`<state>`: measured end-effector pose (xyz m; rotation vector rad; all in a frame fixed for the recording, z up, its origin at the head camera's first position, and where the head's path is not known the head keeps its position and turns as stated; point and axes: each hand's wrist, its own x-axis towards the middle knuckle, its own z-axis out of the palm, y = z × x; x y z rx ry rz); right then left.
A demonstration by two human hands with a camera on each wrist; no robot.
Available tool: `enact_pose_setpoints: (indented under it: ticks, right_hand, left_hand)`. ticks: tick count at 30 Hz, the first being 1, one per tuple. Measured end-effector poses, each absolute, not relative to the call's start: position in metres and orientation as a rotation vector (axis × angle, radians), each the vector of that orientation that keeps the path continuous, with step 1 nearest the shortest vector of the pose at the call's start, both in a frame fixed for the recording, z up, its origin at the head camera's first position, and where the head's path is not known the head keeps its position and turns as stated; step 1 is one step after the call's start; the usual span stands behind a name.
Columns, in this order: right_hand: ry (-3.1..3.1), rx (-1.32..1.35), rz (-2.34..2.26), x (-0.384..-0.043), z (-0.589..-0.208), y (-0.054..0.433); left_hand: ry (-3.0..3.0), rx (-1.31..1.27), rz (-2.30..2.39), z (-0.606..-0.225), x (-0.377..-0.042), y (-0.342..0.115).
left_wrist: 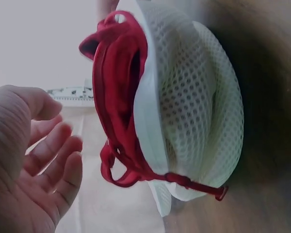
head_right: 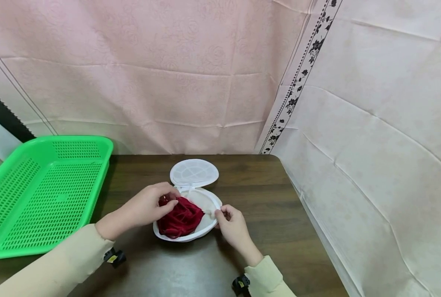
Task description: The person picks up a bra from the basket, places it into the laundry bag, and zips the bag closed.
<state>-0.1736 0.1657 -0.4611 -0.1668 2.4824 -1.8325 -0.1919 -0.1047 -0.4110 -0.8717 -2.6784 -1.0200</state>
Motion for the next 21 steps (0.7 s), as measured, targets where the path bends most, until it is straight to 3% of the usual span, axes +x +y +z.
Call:
enact_pose_setpoints:
  ticks: [21]
  right_hand:
    - [2.476,-0.135,-1.878,-0.18,-0.478,0.168]
  left_hand:
    - [-2.789,-0.185,-1.41,-0.43,-0.252,-0.117]
